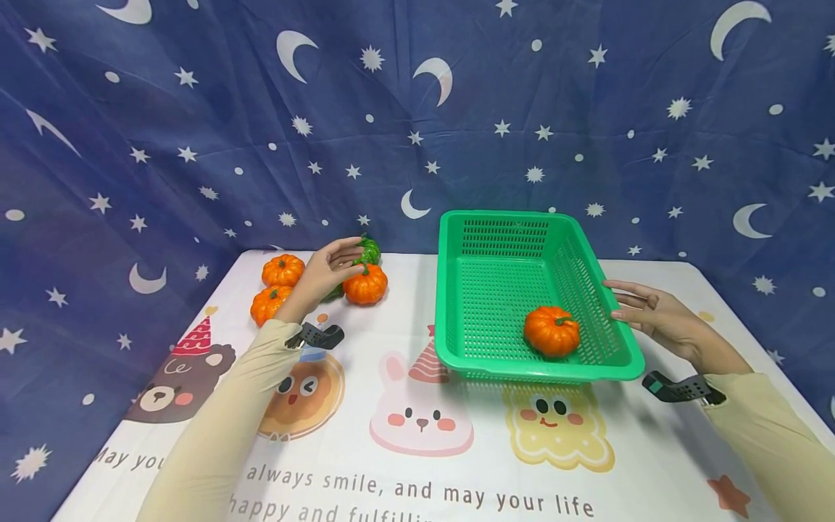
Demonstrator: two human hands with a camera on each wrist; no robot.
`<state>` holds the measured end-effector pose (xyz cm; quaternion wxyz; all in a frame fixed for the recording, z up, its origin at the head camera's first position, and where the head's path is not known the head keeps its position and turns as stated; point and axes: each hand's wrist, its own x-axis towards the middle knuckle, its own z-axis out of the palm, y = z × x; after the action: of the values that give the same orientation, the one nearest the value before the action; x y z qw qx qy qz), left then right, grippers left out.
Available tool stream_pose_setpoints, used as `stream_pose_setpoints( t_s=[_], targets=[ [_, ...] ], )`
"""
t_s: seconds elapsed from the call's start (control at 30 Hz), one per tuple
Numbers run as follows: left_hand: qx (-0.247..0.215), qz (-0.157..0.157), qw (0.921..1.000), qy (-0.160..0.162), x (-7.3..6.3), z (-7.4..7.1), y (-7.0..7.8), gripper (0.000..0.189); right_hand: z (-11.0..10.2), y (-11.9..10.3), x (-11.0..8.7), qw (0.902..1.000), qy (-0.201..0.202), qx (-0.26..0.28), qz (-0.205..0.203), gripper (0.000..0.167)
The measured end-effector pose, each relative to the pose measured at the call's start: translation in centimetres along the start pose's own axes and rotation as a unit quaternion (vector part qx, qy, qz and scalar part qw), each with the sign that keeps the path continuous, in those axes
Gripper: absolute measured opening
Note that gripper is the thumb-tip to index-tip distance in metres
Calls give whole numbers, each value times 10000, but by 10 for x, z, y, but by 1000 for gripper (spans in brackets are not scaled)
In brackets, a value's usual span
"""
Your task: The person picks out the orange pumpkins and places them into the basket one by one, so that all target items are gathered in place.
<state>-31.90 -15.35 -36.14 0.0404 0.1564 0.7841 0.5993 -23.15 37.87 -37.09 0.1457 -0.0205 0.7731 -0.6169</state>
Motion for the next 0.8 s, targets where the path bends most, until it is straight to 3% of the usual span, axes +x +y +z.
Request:
stream_pose_setpoints(
  t_s=[0.33,0.8],
  targets=[
    [50,-333,9992,224,-4,-1,-26,63,0,0,0,10000,13,-11,19,54],
    [272,-307,9980,487,-3,6,-39,68,1,-1,-1,10000,5,14,1,54]
  ],
)
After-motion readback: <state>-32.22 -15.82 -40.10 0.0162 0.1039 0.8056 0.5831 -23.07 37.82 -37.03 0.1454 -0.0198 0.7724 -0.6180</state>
